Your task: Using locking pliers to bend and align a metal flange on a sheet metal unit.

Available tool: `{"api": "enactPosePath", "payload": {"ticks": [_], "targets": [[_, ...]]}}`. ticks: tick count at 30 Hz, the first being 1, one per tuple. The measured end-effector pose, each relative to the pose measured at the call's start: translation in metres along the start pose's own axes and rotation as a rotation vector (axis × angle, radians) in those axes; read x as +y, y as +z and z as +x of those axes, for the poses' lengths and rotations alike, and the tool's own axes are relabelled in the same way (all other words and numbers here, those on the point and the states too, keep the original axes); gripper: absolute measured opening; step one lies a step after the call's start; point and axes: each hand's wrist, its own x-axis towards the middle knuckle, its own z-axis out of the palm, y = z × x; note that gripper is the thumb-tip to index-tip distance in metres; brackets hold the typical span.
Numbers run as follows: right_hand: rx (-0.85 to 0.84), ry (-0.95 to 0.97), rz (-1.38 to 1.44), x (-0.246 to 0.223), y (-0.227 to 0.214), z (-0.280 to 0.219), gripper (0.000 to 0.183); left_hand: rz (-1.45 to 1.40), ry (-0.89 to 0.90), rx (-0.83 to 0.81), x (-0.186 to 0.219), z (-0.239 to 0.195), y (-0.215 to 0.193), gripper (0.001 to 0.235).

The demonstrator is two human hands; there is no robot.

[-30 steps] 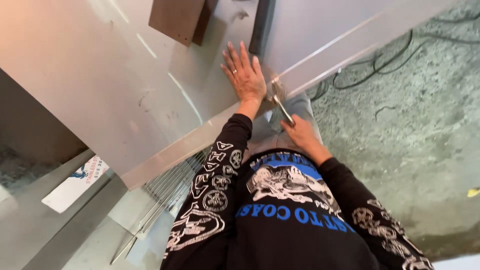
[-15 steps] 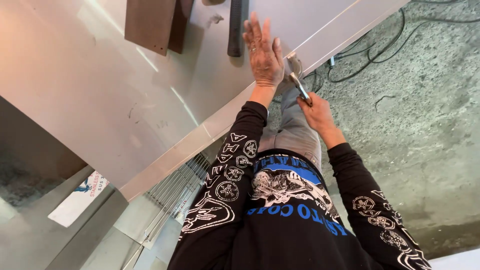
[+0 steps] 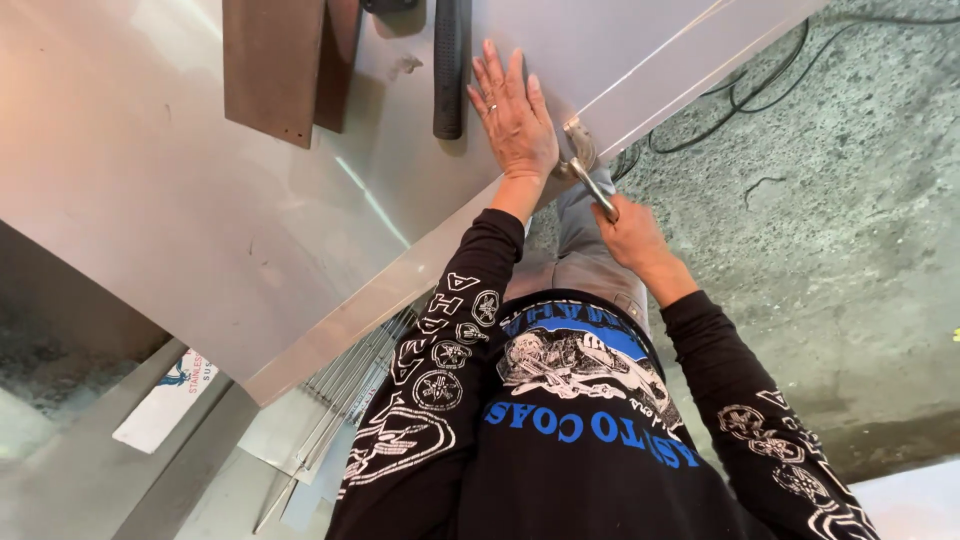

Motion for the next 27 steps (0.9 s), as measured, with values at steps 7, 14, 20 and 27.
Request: {"api": "enactPosePath", "payload": {"ticks": [7,14,20,27], "targets": [[-0.097,0.102,-0.104,-0.021,-0.015,-0.001,0.036,0.020,-0.016,-0.101,0.005,0.015,-0.012,0.047],[-0.180,0.213,-0.143,-0.023,-0.014,-0.018,0.034,0.008,-0.045,-0.205,0.003,0.009,-0.015,0.053],[-0.140,0.112,-0.088,0.005,0.007,-0.002,0.034,0.019,-0.003,-0.136,-0.002,0.004,-0.018,0.053],[0.035,0.101,0.005,0.036,-0.006,0.020,0.035,-0.136,-0.028,0.054,0.037,0.012,0.025,0.048]]}}
